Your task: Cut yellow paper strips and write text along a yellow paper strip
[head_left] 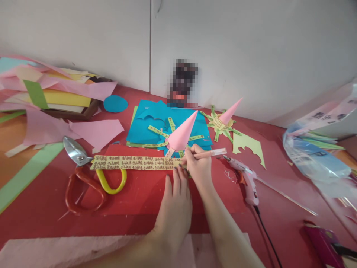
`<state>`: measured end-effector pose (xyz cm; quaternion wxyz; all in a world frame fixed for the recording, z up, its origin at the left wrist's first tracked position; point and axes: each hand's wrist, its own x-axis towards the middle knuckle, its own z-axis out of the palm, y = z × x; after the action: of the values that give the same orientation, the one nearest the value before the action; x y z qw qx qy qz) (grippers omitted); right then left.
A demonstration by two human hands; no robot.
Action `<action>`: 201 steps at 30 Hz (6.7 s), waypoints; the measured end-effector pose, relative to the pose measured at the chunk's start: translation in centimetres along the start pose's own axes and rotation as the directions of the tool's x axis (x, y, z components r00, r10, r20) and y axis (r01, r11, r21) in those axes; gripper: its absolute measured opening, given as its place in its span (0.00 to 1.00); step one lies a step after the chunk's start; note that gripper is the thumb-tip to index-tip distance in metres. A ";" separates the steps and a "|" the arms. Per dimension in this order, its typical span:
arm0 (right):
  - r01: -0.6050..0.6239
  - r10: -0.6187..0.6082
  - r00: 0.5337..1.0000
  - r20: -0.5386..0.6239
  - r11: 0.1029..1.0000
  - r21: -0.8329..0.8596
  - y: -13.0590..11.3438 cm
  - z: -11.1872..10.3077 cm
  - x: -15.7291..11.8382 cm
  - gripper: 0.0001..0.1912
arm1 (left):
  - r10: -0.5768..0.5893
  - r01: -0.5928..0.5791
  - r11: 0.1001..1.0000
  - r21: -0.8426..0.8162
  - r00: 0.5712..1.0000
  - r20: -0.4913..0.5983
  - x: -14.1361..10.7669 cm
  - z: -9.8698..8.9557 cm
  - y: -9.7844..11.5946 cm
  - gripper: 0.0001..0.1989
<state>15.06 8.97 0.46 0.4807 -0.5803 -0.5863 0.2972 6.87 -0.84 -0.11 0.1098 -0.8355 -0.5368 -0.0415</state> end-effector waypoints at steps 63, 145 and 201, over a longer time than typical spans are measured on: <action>-0.073 0.070 0.995 -0.069 0.996 -0.049 -0.4 -0.3 -0.1 0.14 | -0.009 0.009 0.999 -0.035 1.000 -0.001 -0.1 -0.2 0.0 0.24; 0.039 -0.042 0.986 0.160 0.999 0.018 0.0 0.1 -0.2 0.20 | -0.020 0.019 1.000 -0.018 0.999 -0.049 0.1 0.1 0.3 0.25; 0.026 -0.023 0.996 0.086 0.999 -0.030 0.0 0.1 -0.1 0.17 | -0.022 0.021 0.999 -0.036 0.999 -0.023 0.0 0.0 0.3 0.24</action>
<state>14.95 8.92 0.44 0.4497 -0.5672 -0.6180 0.3067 7.19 -0.93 -0.13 0.1005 -0.8309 -0.5437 -0.0622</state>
